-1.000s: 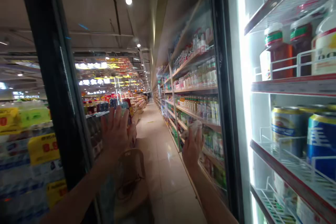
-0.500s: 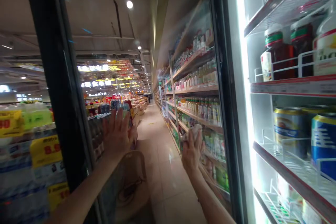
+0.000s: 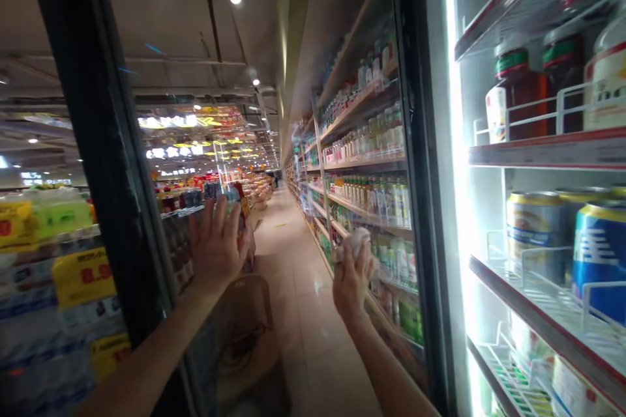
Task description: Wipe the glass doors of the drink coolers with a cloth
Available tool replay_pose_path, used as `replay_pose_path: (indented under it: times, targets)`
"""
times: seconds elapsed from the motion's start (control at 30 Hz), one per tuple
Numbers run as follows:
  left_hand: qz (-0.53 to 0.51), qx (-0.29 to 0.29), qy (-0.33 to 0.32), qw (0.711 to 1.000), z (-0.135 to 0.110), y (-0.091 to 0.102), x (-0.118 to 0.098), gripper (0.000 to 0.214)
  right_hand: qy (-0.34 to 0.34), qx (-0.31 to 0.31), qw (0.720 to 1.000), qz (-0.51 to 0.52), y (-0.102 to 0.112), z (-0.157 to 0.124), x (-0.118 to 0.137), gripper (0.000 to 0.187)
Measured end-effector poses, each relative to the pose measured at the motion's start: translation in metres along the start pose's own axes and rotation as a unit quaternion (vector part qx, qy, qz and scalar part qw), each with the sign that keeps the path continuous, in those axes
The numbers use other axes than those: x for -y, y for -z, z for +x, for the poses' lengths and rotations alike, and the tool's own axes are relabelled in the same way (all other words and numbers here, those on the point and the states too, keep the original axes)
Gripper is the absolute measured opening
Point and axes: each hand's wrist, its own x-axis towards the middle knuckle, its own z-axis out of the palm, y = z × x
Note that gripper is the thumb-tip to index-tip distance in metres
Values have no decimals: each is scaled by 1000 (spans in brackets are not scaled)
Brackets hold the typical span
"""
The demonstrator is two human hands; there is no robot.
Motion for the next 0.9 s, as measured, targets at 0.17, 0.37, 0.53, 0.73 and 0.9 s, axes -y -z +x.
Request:
replay_pose_path:
  times: [0.17,0.37,0.53,0.73,0.9]
  targets:
    - [-1,28,-27,999,-29,7,-13,62,232,89,967,50,1,-28,52,55]
    - [14,52,-41,998,-77,15,-35,67,18,2,999,-50,9,6,-23,55]
    - [-4,44,-35,998,-74,13,-32,67,122,45,991,-11,8,-6,10,55]
    - [-6,40,-33,999,-75,9,-30,67,186,44,982,-1,4,5,7,54]
    - [-22,43,-21,999,-76,8,-30,63,57,-19,998,-21,0,32,2,57]
